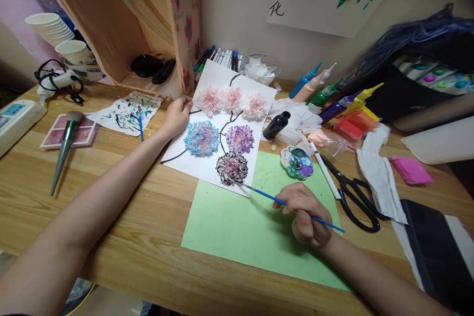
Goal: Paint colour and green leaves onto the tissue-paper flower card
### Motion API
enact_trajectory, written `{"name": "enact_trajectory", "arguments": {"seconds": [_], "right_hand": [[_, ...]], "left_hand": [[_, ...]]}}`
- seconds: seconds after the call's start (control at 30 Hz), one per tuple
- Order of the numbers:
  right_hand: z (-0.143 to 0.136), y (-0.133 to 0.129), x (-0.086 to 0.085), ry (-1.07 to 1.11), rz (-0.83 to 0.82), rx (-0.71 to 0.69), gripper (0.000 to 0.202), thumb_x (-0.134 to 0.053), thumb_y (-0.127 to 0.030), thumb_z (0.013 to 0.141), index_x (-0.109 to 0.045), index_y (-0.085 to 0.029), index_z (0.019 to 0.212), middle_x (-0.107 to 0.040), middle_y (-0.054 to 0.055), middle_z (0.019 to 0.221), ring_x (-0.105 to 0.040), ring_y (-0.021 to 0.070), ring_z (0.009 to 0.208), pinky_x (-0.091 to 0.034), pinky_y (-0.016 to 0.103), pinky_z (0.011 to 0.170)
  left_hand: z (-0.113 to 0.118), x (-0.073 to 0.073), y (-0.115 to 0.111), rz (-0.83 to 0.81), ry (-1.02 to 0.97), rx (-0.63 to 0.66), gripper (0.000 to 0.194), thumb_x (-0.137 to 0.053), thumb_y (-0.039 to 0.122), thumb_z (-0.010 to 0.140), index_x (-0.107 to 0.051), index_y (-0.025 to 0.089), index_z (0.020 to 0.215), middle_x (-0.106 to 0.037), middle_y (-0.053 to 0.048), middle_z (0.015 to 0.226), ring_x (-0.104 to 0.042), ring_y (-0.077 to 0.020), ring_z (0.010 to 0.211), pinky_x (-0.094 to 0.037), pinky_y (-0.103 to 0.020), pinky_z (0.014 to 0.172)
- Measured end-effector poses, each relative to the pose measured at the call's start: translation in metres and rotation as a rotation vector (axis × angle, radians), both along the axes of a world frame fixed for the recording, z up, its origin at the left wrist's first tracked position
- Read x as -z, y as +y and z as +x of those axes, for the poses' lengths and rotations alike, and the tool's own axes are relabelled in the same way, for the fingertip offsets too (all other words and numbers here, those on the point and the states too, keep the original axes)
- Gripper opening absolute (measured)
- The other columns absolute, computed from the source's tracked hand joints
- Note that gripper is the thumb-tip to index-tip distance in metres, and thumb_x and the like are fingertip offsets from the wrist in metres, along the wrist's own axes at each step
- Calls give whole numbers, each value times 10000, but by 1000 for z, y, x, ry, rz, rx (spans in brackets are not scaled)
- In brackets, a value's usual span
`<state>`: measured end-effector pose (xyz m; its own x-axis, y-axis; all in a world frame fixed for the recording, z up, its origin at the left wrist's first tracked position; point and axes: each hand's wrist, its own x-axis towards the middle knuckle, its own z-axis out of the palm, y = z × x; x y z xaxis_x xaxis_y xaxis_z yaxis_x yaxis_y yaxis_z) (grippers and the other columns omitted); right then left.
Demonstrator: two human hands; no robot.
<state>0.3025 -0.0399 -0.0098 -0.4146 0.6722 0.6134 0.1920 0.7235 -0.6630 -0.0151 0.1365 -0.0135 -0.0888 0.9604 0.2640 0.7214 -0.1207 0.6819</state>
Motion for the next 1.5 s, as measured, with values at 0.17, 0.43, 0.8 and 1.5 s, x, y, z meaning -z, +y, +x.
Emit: {"name": "enact_trajectory", "arguments": {"seconds": [0.17,0.43,0.8,1.5], "right_hand": [[-1,2,1,10,-17,-19,174,-351,-165,893,-512,-217,930,-630,49,752,-537,184,701,-431,333,607],[-10,11,2,226,-190,128,198,-332,-182,918,-519,-214,860,-609,20,719,-555,171,703,-418,349,684],[-14,19,1,362,-520,177,184,-391,-309,927,-512,-201,838,-600,40,786,-588,172,756,-468,316,657],[-3,38,-2,779,-845,74,205,-469,-340,828,-448,-205,675,-422,-18,561,-414,119,506,-339,239,468]], "left_hand": [[-2,1,0,1,-12,15,147,-404,276,837,-539,219,821,-646,-70,907,-579,-224,874,-426,-323,799],[-5,4,0,4,-29,23,166,-397,285,844,-547,213,838,-651,-72,926,-580,-231,895,-424,-331,811],[-5,4,-3,9,-56,25,184,-396,288,849,-556,196,847,-649,-87,941,-579,-234,897,-434,-335,814],[-36,-39,-25,107,-53,5,170,-389,301,855,-524,197,858,-614,-52,869,-558,-203,841,-412,-310,775]]}}
